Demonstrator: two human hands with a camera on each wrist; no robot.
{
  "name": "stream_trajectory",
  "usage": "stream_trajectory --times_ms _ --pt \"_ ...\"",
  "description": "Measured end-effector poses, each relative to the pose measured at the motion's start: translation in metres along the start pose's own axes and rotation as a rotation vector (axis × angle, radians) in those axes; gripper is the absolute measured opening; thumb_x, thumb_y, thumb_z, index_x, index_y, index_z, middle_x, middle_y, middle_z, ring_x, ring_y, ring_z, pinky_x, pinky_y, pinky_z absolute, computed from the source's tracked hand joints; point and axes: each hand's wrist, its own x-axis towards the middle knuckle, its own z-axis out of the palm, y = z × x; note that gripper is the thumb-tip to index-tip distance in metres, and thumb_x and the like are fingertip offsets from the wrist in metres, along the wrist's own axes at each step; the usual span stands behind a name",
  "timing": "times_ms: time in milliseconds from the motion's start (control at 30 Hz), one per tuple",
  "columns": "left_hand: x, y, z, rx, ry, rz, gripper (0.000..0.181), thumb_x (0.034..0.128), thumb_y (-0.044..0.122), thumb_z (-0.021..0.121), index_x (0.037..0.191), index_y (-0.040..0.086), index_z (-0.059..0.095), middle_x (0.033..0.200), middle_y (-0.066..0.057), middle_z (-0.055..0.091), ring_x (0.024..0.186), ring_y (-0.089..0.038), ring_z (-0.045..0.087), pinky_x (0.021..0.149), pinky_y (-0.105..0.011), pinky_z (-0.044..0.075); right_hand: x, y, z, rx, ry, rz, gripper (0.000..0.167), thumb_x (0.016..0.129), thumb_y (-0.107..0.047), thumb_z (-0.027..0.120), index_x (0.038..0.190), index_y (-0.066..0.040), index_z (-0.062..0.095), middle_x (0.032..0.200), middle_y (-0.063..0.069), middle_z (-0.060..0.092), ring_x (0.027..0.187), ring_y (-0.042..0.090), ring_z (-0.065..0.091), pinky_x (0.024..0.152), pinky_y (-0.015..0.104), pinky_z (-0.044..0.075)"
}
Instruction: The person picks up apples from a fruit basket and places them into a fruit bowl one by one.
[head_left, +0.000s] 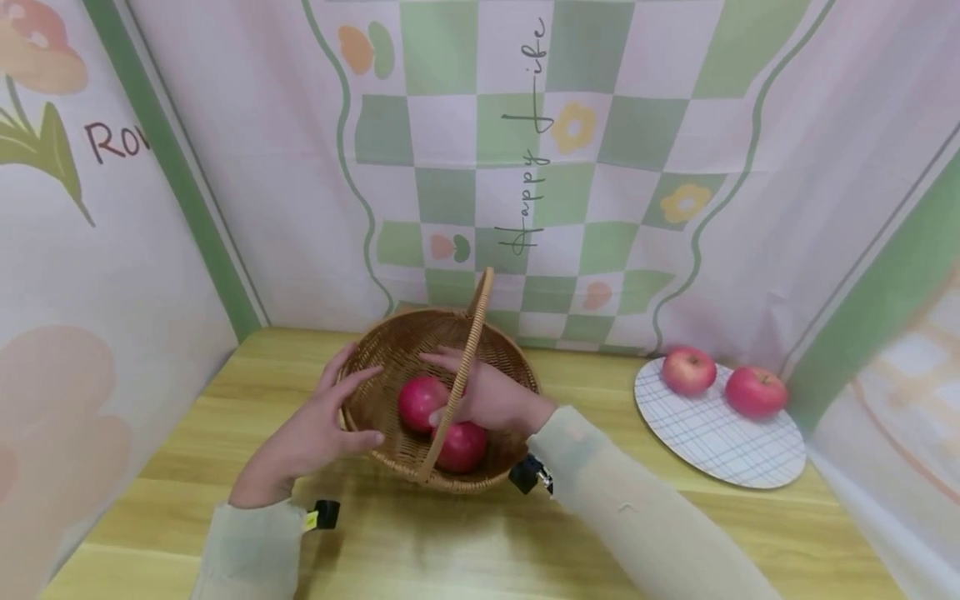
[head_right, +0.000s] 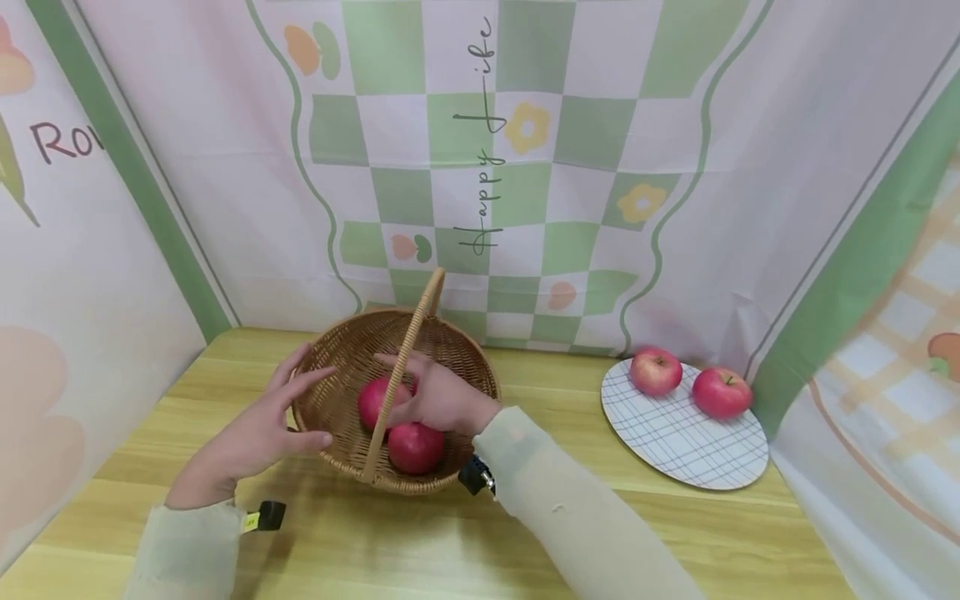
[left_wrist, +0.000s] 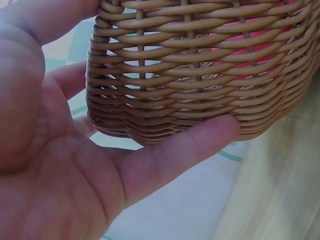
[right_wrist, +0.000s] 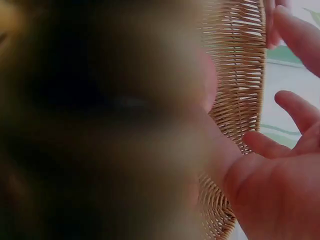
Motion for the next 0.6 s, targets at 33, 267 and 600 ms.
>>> stream_trajectory --times_ms 33,267,600 --pt "0.000 0.001 0.000 0.001 0.000 0.005 0.084 0.0809 0.021 0.085 0.153 0.020 0.040 0.165 0.000 -0.011 0.143 -0.052 0.012 0.100 -0.072 0.031 0.000 0.001 0.001 -0.022 -0.001 -0.020 0.090 0.081 -0.031 0.085 0.156 -0.021 0.037 0.162 0.012 0.022 0.147 0.026 0.020 0.114 0.046 0.025" --pt "0.000 0.004 -0.001 0.031 0.000 0.009 0.084 0.0817 0.025 0.084 0.153 0.020 0.039 0.165 0.001 -0.012 0.142 -0.053 0.015 0.099 -0.071 0.033 0.001 0.004 0.012 -0.127 -0.010 -0.046 0.085 0.081 -0.025 0.085 0.153 -0.017 0.042 0.158 0.018 0.028 0.146 0.030 0.024 0.113 0.051 0.028" --pt "0.000 0.004 0.002 0.029 -0.007 -0.003 0.083 0.0823 0.022 0.084 0.153 0.020 0.040 0.164 0.000 -0.013 0.142 -0.053 0.013 0.100 -0.072 0.032 -0.001 0.013 0.034 -0.135 0.015 -0.065 0.072 0.082 -0.014 0.083 0.147 -0.013 0.050 0.141 0.004 0.055 0.128 0.018 0.049 0.107 0.038 0.040"
